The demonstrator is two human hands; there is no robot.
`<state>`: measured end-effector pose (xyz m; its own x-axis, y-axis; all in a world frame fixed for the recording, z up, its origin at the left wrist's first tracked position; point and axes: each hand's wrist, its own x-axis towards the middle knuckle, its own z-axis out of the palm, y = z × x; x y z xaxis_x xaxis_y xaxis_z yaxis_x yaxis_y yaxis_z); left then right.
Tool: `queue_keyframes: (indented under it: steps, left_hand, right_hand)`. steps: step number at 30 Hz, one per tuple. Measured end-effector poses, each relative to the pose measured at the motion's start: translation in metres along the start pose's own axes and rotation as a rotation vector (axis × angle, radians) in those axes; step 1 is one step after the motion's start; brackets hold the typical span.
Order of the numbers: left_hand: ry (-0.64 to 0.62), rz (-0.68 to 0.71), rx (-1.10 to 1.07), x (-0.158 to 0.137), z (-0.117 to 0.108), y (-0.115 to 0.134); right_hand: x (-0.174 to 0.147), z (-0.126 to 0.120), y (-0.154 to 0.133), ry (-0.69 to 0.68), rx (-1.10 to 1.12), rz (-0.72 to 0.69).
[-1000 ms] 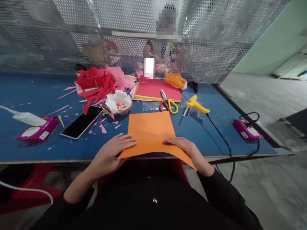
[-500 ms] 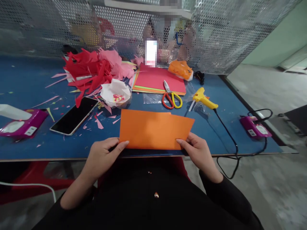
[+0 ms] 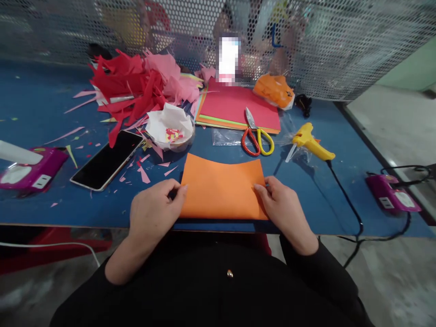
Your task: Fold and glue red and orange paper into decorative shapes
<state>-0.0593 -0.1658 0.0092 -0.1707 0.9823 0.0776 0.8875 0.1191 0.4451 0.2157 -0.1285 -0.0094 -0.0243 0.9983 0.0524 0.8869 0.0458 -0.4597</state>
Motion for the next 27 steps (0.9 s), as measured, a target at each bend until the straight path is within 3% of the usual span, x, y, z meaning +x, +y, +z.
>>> queue_keyframes:
  steps: [12,27]
  left_hand:
    - [-0.091,0.036,-0.035,0.003,0.003,-0.011]
    - [-0.199,0.047,0.106,0.016,-0.004,-0.009]
  right_hand:
    - [-0.006,0.000,-0.001,0.018,-0.013,0.009]
    - [-0.005,-0.004,-0.004,-0.011,-0.096,0.084]
